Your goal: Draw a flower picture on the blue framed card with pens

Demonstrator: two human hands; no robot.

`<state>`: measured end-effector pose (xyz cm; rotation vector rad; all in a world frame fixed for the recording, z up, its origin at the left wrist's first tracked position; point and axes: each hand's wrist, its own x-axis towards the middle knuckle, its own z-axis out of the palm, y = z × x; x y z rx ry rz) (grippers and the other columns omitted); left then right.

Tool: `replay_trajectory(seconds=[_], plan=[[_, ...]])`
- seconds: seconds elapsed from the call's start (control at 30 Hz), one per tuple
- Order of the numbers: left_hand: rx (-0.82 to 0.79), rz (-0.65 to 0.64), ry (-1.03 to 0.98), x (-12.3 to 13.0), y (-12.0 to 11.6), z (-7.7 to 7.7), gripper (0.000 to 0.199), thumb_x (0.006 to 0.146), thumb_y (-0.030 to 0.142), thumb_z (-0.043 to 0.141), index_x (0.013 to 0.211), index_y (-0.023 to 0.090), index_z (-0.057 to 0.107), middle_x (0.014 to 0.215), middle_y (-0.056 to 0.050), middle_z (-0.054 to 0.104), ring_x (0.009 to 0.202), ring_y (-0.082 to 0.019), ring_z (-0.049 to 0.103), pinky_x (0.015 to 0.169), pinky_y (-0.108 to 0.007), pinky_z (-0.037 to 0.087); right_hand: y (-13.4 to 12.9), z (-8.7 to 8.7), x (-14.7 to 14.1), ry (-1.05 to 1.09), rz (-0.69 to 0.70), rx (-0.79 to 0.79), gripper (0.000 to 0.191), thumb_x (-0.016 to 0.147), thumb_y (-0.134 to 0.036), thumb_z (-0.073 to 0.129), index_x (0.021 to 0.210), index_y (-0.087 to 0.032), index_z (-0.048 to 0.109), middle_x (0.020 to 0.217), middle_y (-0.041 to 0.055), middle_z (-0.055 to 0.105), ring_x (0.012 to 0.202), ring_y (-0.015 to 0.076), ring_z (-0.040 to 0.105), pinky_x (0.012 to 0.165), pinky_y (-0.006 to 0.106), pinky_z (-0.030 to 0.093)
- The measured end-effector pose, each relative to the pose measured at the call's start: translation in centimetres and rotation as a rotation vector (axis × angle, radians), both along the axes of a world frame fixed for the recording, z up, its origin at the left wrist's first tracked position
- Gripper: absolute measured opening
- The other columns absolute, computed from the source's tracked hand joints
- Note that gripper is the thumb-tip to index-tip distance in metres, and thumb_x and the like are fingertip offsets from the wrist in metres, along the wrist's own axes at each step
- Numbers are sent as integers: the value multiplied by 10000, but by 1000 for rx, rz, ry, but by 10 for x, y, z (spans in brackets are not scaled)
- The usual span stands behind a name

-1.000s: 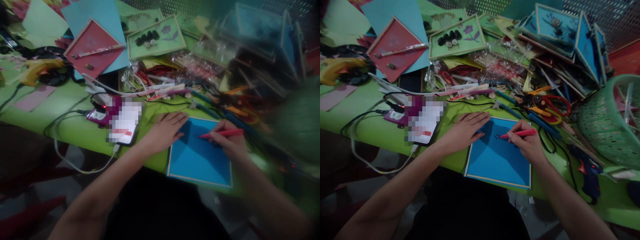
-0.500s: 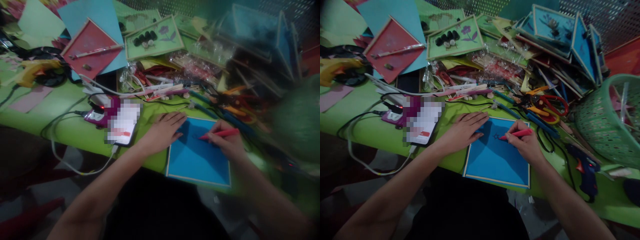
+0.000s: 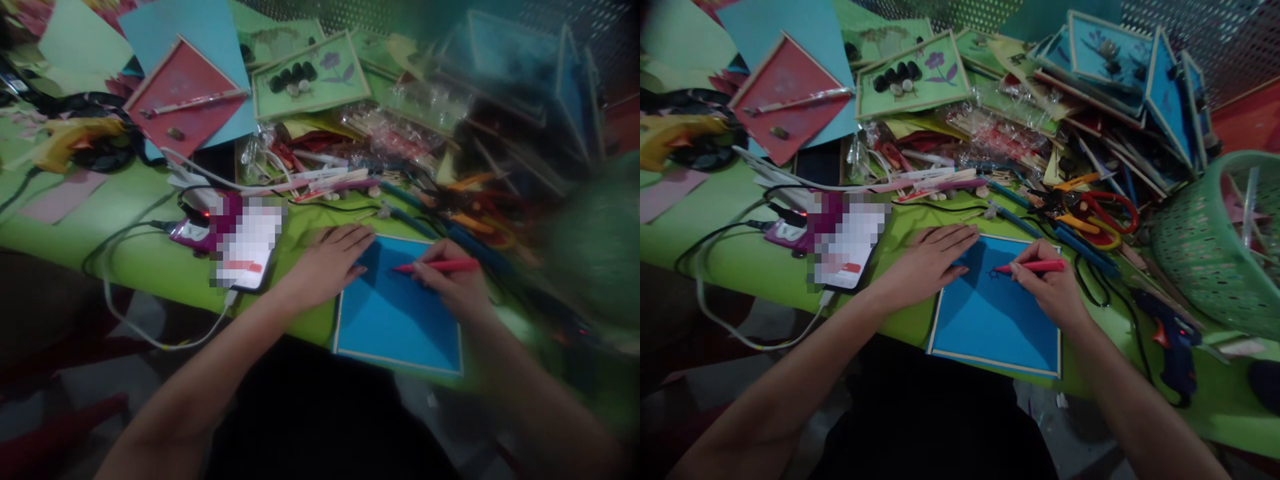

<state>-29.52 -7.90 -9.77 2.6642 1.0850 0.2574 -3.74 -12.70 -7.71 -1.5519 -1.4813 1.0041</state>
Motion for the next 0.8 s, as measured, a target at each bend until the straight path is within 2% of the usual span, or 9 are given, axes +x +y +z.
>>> replay_trajectory(seconds=[0.4,0.8], plan=[[-11,3,3,0,0,1,540,1115,352,436,1636,210,411,1742,-46,354,1593,-241,353,1279,-457,299,1,-1,2,-15,-43,8,268,858,-492,799,781,-291,640,681,2,675,594,201,596,550,358,481],[-30,8,-20,1,0,3,537,1109,337,445,1635,231,418,1735,-49,370,1590,-247,361,1278,-455,295,1,4,0,-65,-19,40,201,829,-380,787,755,-266,639,646,-9,634,582,189,565,542,348,435]])
